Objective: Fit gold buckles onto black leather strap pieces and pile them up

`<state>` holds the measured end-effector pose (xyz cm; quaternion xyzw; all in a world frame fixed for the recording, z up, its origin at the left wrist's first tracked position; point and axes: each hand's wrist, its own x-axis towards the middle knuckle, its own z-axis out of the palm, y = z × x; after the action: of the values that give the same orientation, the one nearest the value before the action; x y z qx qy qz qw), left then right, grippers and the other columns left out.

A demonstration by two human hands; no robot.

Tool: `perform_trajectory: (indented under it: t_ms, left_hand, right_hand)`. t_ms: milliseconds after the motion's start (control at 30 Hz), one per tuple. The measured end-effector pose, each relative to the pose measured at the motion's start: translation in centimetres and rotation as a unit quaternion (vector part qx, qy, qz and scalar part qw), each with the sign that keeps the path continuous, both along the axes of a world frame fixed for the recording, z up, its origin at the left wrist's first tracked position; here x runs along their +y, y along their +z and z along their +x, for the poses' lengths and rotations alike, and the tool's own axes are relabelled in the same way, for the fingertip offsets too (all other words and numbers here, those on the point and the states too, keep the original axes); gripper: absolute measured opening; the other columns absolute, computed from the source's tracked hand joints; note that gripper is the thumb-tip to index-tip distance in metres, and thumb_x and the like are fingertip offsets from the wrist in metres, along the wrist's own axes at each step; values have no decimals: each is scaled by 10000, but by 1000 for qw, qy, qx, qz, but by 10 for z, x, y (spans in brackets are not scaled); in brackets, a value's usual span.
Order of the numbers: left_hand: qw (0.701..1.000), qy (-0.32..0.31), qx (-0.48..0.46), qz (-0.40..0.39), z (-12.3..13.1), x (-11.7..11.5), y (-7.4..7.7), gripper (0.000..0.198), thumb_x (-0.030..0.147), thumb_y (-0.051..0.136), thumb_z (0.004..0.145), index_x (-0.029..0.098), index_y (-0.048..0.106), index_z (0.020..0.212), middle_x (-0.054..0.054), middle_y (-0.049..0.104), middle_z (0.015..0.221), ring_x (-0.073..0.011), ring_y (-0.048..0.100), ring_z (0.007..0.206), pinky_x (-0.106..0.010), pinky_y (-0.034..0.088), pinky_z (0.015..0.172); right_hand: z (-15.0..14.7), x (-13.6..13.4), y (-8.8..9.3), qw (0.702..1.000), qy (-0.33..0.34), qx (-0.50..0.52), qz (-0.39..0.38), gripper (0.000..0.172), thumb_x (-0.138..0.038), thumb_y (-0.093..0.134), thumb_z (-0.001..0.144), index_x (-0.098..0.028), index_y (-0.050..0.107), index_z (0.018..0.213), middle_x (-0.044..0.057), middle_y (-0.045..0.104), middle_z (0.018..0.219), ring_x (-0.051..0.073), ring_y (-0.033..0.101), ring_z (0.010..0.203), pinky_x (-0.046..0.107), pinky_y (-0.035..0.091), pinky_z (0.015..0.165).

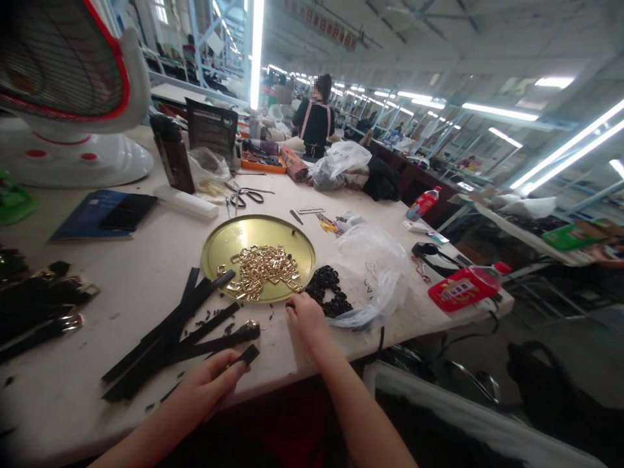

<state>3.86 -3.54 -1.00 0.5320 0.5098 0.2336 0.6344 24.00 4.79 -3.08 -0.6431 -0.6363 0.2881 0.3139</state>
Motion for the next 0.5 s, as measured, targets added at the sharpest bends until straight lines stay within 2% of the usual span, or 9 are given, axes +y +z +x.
perform_trajectory:
  t_ms: [33,100,167,233,333,500]
  left_hand:
    - [1000,7,-3,3,-1,0,1,310,478,448,765,173,501,737,102,349,450,-60,305,383,-178,236,392]
    - [1000,17,-18,9,-1,0,4,324,489,446,762,170,500,733,100,351,451,-60,302,387,-174,233,388]
    - [999,19,-37,7,2,0,8,333,495,432,764,169,498,748,102,354,436,-57,285,369,-170,223,373]
    - [998,17,-52,-4,5,-1,12,341,501,428,759,168,499,772,104,356,416,-55,267,347,-166,207,353]
    - [998,18,-62,-8,7,-3,14,363,519,434,748,165,508,782,103,359,414,-52,263,337,-160,198,339]
    - [998,28,-39,35,3,-10,7,335,488,428,780,166,520,778,95,378,441,-54,294,366,-161,230,367]
  right_hand:
    - [-3,-5,3,1000,2,20,-6,32,-192,550,696,-193,518,697,0,520,697,149,492,661,285,395,662]
    - [-11,-20,10,992,6,125,-36,64,-235,530,722,-203,476,734,-36,498,617,122,473,557,251,391,556]
    - [-20,-39,16,959,8,274,-75,108,-224,548,712,-206,446,742,-55,508,586,103,475,512,230,381,518]
    - [-30,-58,22,919,10,381,-101,147,-201,590,687,-203,453,739,-57,539,593,95,499,521,225,388,537]
    - [-40,-78,29,895,12,430,-115,158,-227,642,672,-190,508,748,-50,559,592,93,513,536,227,394,557]
    - [-43,-92,35,902,21,411,-128,197,-324,653,681,-164,578,770,-15,604,627,90,497,512,240,395,556]
